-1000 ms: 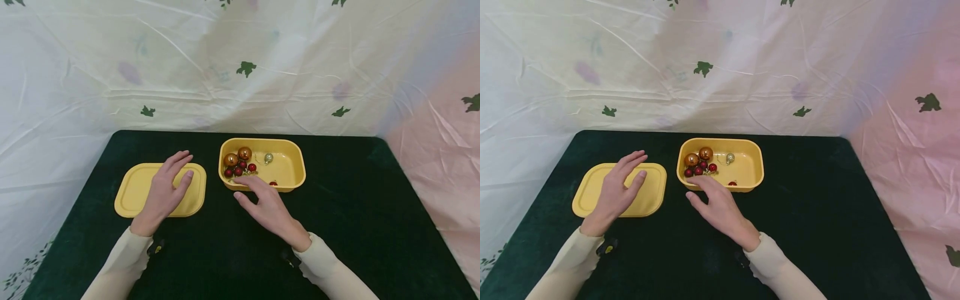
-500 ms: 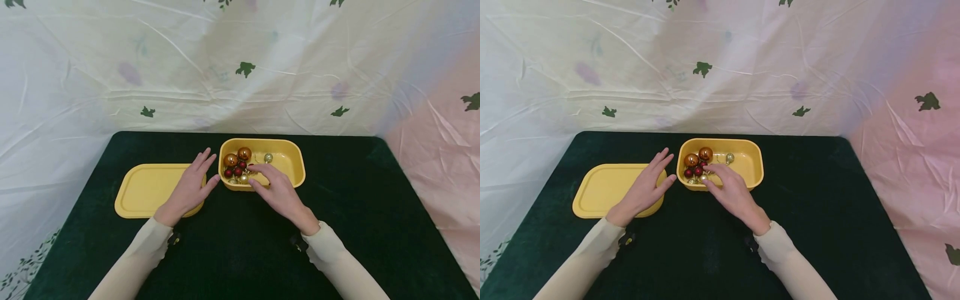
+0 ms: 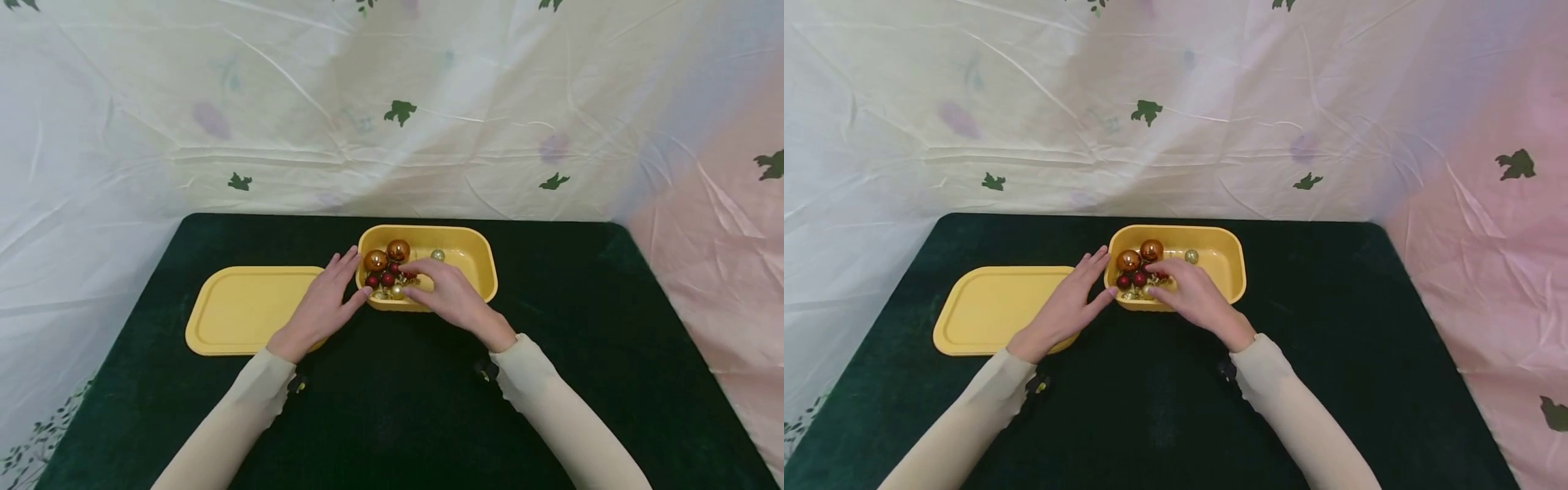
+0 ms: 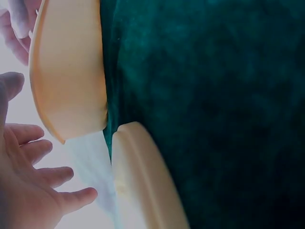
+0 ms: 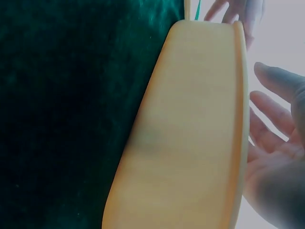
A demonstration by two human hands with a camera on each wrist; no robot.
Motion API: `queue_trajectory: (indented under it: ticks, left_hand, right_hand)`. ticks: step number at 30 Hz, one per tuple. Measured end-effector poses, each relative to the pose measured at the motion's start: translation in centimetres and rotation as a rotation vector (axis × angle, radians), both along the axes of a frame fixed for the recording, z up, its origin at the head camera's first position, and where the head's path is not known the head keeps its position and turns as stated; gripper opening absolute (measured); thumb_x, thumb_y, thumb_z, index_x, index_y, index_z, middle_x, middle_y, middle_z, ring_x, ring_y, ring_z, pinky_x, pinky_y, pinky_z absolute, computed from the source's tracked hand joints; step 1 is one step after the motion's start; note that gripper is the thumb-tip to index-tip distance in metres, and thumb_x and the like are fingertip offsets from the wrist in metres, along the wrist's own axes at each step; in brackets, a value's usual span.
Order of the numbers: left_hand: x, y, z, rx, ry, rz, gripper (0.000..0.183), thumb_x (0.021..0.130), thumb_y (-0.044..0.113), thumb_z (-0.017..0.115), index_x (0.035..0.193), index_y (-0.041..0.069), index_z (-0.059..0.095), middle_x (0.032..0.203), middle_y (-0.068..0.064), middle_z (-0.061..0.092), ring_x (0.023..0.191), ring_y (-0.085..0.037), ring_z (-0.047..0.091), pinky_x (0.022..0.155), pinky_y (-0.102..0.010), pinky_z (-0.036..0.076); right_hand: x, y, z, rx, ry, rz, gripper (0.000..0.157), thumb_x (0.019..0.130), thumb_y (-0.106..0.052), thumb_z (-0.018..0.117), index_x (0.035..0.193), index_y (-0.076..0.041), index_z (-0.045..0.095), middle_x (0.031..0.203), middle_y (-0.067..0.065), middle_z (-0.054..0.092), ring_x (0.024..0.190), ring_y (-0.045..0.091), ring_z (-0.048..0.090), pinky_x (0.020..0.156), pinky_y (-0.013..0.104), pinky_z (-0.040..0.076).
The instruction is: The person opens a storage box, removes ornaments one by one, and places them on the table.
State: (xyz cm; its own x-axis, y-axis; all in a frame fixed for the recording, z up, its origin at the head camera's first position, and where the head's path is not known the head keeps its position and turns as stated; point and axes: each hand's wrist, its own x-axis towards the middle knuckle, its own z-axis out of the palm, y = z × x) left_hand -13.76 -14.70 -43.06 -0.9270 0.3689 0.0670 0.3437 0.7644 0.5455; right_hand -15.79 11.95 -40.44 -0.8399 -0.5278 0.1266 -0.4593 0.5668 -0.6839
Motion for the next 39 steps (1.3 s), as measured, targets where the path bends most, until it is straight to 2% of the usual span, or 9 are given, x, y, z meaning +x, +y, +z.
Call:
queue_trajectory:
  ticks: [6,13,21,29,33,39]
  left_hand:
    - [0.1,-0.2,-0.1,-0.003,-0.04,0.003,0.074,0.107,0.05,0.05,0.165,0.012,0.026,0.174,0.0,0.012,0.159,-0.034,0.012,0.125,-0.058,0.019]
    - [0.0,-0.1,-0.1,-0.011,-0.031,-0.014,0.073,0.107,0.049,0.051,0.164,0.009,0.027,0.173,-0.003,0.015,0.158,-0.035,0.015,0.124,-0.057,0.021]
    - [-0.1,-0.1,-0.2,-0.026,-0.029,-0.031,0.074,0.107,0.05,0.049,0.165,0.009,0.026,0.174,-0.004,0.014,0.158,-0.034,0.015,0.124,-0.057,0.022]
    - [-0.1,-0.1,-0.3,-0.033,-0.042,-0.024,0.075,0.107,0.052,0.048,0.165,0.012,0.025,0.174,-0.001,0.011,0.159,-0.03,0.015,0.124,-0.056,0.023]
    - [-0.1,0.0,-0.3,-0.032,-0.047,-0.021,0.074,0.107,0.051,0.049,0.166,0.012,0.024,0.174,0.0,0.011,0.159,-0.029,0.015,0.124,-0.055,0.023]
    - [0.0,0.0,-0.3,-0.026,-0.052,-0.017,0.075,0.107,0.053,0.048,0.166,0.013,0.025,0.174,0.0,0.011,0.158,-0.03,0.016,0.125,-0.054,0.023]
  right_hand:
    - [-1.3,-0.6,-0.1,0.042,-0.054,0.037,0.039,0.098,-0.022,0.074,0.135,-0.01,0.068,0.131,0.005,0.069,0.121,0.026,0.064,0.105,0.048,0.051]
    - [-2.4,-1.1,-0.3,0.099,-0.119,0.044,0.035,0.098,-0.02,0.073,0.132,-0.011,0.07,0.13,0.004,0.07,0.12,0.022,0.064,0.105,0.046,0.051]
    - [-3.1,-1.2,-0.8,0.132,-0.188,0.08,0.028,0.099,-0.02,0.073,0.126,-0.009,0.073,0.121,0.003,0.074,0.105,0.017,0.066,0.099,0.04,0.054]
    - [-3.7,-1.4,-1.0,0.193,-0.229,0.105,0.026,0.1,-0.019,0.071,0.125,-0.01,0.073,0.119,0.002,0.073,0.098,0.016,0.064,0.095,0.038,0.055]
    - [-4.0,-1.6,-1.0,0.219,-0.24,0.109,0.027,0.1,-0.018,0.072,0.126,-0.011,0.073,0.12,0.002,0.073,0.1,0.016,0.064,0.098,0.039,0.054]
    - [-4.2,-2.0,-1.1,0.248,-0.245,0.114,0.028,0.099,-0.018,0.073,0.126,-0.014,0.073,0.125,0.002,0.071,0.111,0.017,0.064,0.107,0.042,0.049]
